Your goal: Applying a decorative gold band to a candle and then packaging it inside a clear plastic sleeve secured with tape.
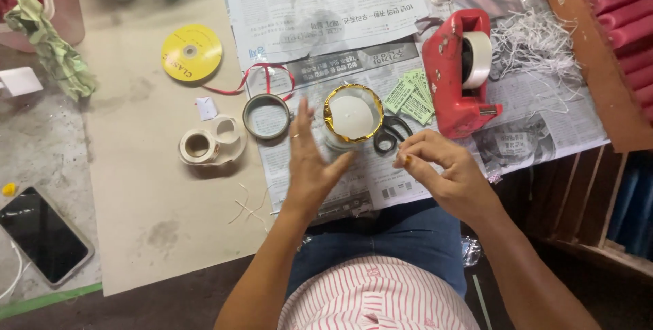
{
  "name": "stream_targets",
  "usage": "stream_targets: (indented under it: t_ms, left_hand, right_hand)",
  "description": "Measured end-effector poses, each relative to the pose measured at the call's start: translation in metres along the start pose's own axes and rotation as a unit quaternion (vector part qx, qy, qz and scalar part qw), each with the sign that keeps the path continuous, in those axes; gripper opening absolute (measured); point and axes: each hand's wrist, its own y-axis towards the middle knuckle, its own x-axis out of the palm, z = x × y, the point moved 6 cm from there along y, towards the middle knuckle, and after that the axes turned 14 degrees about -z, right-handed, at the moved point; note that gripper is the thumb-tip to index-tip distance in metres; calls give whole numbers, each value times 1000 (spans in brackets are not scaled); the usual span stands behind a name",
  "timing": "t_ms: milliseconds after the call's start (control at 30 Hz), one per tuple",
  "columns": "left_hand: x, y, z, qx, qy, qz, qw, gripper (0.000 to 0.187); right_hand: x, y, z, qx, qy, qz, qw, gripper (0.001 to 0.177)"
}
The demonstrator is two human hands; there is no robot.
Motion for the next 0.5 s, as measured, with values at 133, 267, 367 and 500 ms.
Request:
stream_targets:
  t_ms: [133,267,367,500]
  left_hand:
    - [-28,-28,21,11,-7,28,1000,41]
    - [-22,-30,61,63,50,-32,996,48]
    - [-14,-21,63,102,28,-37,994,8]
    - [-13,-26,68,88,-33,-59,994,8]
  right_hand:
    - [7,7,-13,29,-99,-20,994,25]
    - [18,15,-29,35,-190,-41,980,26]
    - [20,14,-24,34,-198,-45,979,26]
    - [2,5,37,110,1,-6,994,16]
